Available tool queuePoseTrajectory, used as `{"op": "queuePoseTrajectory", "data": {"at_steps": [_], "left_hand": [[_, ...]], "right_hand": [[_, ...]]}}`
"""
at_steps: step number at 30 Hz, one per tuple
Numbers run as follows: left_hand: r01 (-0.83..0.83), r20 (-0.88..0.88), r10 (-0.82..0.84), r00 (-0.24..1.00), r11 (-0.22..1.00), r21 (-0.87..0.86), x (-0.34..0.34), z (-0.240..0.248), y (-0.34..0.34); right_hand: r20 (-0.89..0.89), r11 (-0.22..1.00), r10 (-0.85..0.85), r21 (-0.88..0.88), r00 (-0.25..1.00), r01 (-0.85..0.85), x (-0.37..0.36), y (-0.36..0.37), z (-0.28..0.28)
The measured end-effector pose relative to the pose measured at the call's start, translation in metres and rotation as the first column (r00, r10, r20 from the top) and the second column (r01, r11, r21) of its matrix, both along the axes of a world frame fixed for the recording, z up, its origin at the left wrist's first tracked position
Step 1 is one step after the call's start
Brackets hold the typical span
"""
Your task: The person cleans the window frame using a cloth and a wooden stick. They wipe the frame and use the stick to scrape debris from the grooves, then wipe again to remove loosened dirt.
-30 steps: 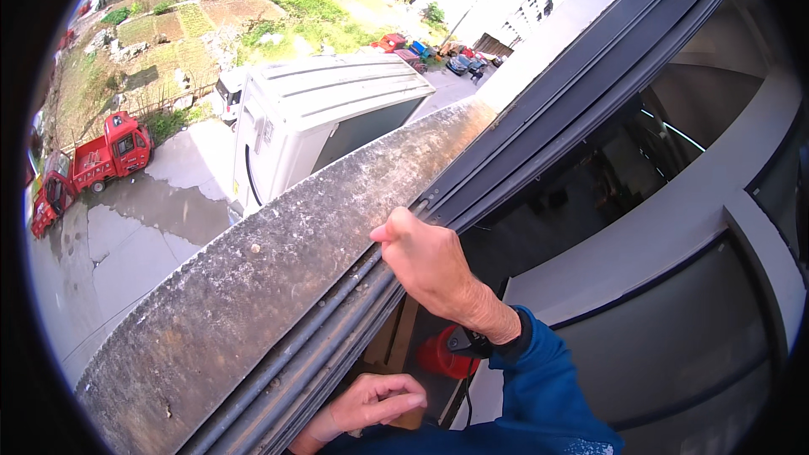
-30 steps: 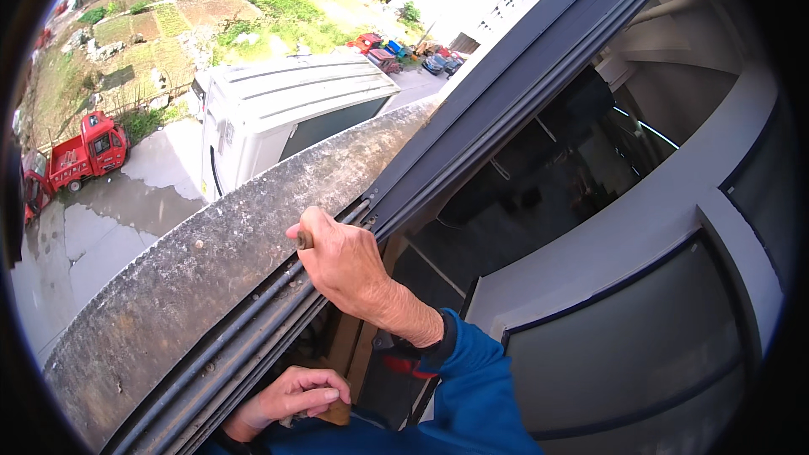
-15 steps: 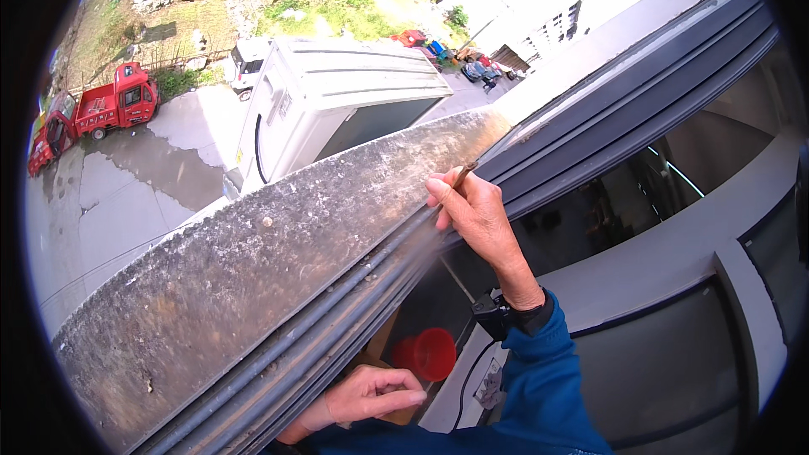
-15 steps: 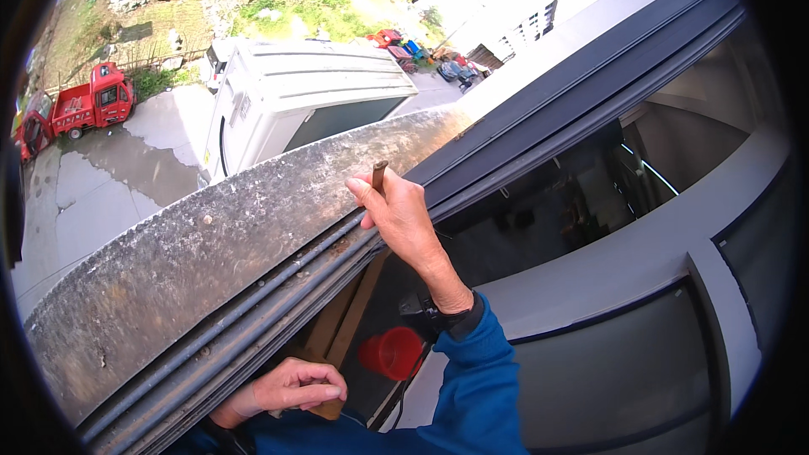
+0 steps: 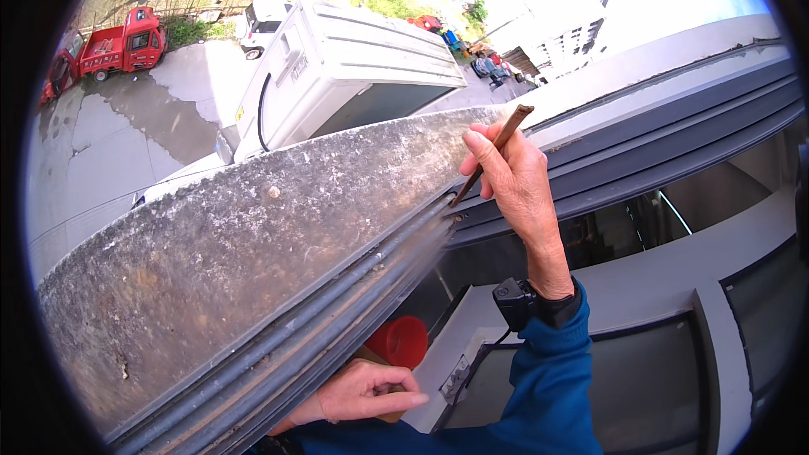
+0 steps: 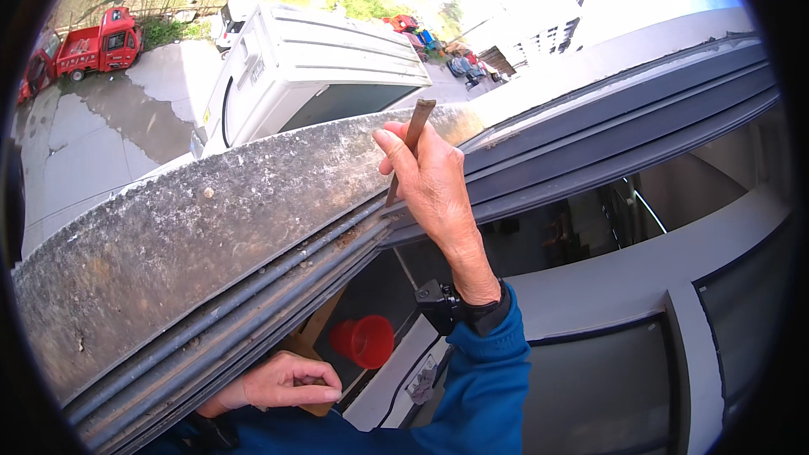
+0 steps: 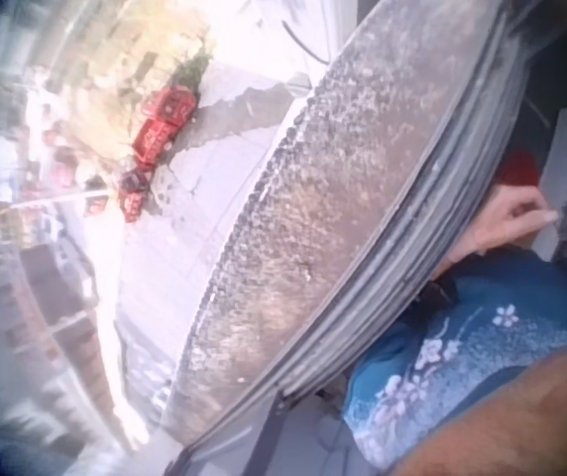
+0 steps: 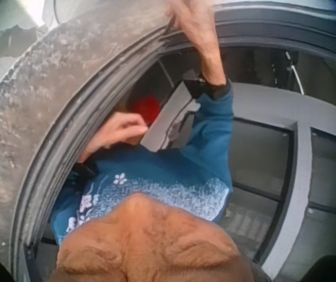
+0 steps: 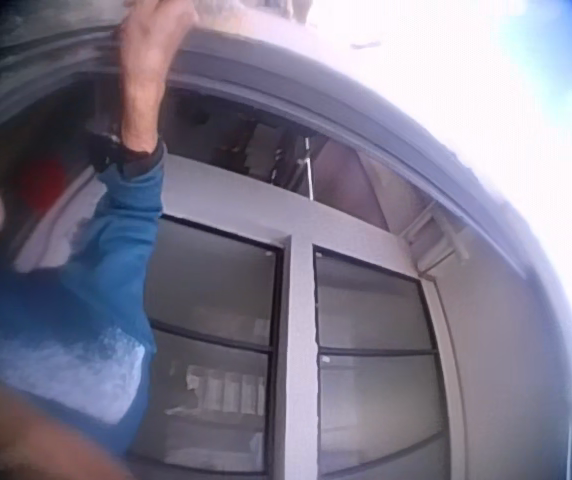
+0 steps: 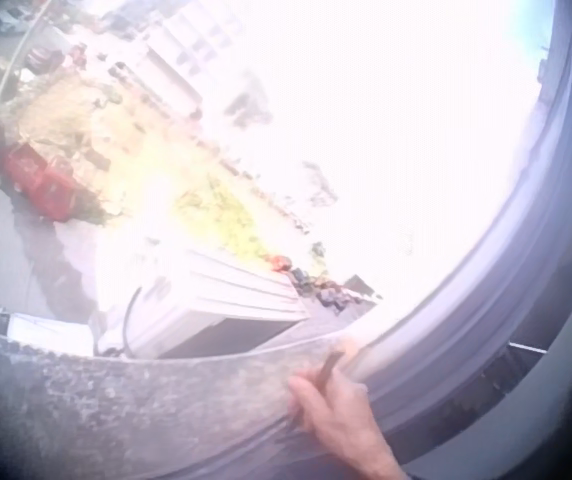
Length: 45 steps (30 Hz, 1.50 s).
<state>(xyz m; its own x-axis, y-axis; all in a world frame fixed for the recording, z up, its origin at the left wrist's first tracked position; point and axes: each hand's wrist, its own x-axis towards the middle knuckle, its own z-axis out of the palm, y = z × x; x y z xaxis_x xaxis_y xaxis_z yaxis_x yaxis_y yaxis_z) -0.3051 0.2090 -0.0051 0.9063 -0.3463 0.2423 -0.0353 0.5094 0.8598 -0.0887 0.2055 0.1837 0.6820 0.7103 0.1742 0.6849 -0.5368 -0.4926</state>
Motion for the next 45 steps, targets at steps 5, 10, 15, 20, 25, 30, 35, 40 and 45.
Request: {"op": "queuePoseTrajectory", "data": {"at_steps": [5, 10, 15, 20, 25, 30, 35, 40, 45], "left_hand": [[-0.042, 0.045, 0.045, 0.998, 0.998, -0.052, 0.000, -0.004, -0.005], [-0.075, 0.053, 0.076, 0.996, 0.997, -0.023, 0.000, -0.005, -0.006], [-0.080, 0.066, 0.081, 0.995, 0.997, -0.012, 0.001, -0.004, -0.006], [-0.082, 0.056, 0.083, 0.995, 0.996, -0.030, 0.000, 0.001, -0.002], [0.061, 0.011, -0.062, 0.998, 0.997, 0.050, 0.001, 0.000, 0.004], [0.032, 0.022, -0.034, 0.999, 0.998, 0.059, 0.001, -0.002, 0.001], [0.042, 0.024, -0.043, 0.999, 0.999, 0.026, 0.002, -0.002, 0.001], [0.024, 0.028, -0.026, 0.999, 0.999, 0.047, 0.001, -0.001, 0.001], [0.029, 0.026, -0.030, 0.999, 0.998, 0.059, 0.001, -0.002, 0.001]], "right_hand": [[0.033, 0.991, -0.035, -0.125, 0.999, 0.039, 0.007, 0.010, -0.012], [-0.018, 0.954, -0.080, -0.292, 0.997, 0.071, 0.015, 0.013, -0.021], [0.064, 0.982, -0.085, -0.161, 0.994, 0.095, 0.024, 0.009, -0.015], [0.033, 0.936, -0.136, -0.323, 0.990, 0.140, 0.021, 0.015, -0.026], [-0.093, 0.985, -0.048, -0.169, 0.995, 0.032, 0.023, 0.014, -0.009], [0.038, 0.952, -0.065, -0.297, 0.997, 0.073, 0.033, 0.022, -0.021], [-0.098, 0.930, -0.068, -0.368, 0.993, 0.027, 0.027, 0.024, -0.030], [-0.251, 0.988, 0.069, -0.117, 0.966, -0.101, 0.020, 0.022, 0.009], [-0.114, 0.956, -0.069, -0.293, 0.991, 0.033, 0.021, 0.018, 0.021]]}}
